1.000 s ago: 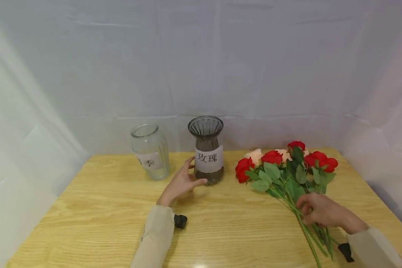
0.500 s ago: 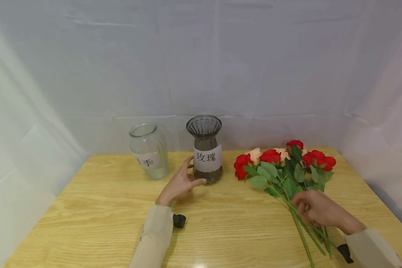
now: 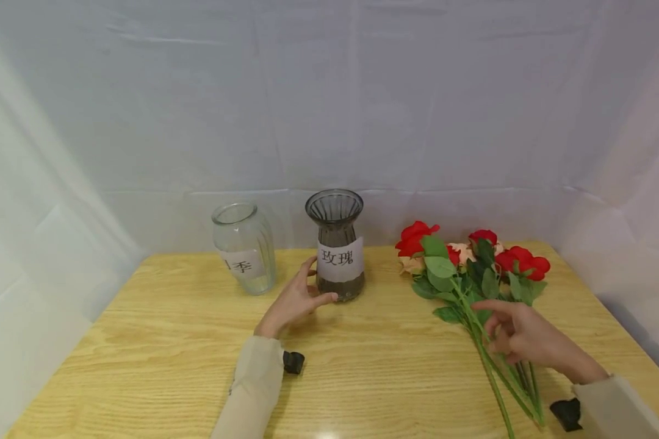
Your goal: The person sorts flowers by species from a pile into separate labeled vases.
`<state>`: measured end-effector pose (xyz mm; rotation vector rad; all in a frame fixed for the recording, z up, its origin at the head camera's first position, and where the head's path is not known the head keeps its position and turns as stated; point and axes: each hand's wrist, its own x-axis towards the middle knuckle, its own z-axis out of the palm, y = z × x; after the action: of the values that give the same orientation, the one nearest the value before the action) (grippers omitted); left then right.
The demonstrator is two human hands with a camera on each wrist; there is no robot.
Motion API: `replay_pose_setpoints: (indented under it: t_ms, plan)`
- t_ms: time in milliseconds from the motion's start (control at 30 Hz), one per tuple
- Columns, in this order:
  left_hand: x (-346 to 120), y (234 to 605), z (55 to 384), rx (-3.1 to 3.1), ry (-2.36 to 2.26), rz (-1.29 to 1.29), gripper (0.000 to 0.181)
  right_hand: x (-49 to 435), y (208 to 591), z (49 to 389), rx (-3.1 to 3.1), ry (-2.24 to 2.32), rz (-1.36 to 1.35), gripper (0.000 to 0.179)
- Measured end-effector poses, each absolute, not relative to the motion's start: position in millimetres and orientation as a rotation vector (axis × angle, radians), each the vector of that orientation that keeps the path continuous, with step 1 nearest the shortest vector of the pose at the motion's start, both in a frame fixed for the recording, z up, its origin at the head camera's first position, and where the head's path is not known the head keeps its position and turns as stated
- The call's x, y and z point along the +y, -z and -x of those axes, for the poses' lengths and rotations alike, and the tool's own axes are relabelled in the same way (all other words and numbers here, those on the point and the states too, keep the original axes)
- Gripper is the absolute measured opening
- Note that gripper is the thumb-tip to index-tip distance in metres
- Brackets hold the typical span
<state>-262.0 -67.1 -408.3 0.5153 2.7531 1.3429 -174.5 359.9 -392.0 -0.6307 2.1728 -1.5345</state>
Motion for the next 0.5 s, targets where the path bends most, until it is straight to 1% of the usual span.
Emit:
replay_pose_setpoints:
  t_ms: [67,167,333,433,500]
  plan:
    - [-67.3,408.1,261.8,2.750,-1.345,-0.517,0.094,360.5,392.9,174.4,2.158,1.565,0.644,0.083]
    - [-67.2,408.1,261.4,2.753,-1.345,-0.522,0.094,359.3,393.7,172.4,2.202,1.590,0.613,0.084]
    - [-67.1,409.2,261.2,2.763,-1.326,-0.517,0.094,354.0,394.1,168.9,2.280,1.666,0.437,0.073]
    - [-67.1,409.6,261.2,2.766,-1.318,-0.515,0.094,349.3,392.6,168.4,2.329,1.702,0.322,0.063]
    - [-67.1,409.8,261.4,2.763,-1.318,-0.515,0.094,345.7,391.6,168.4,2.356,1.715,0.266,0.062]
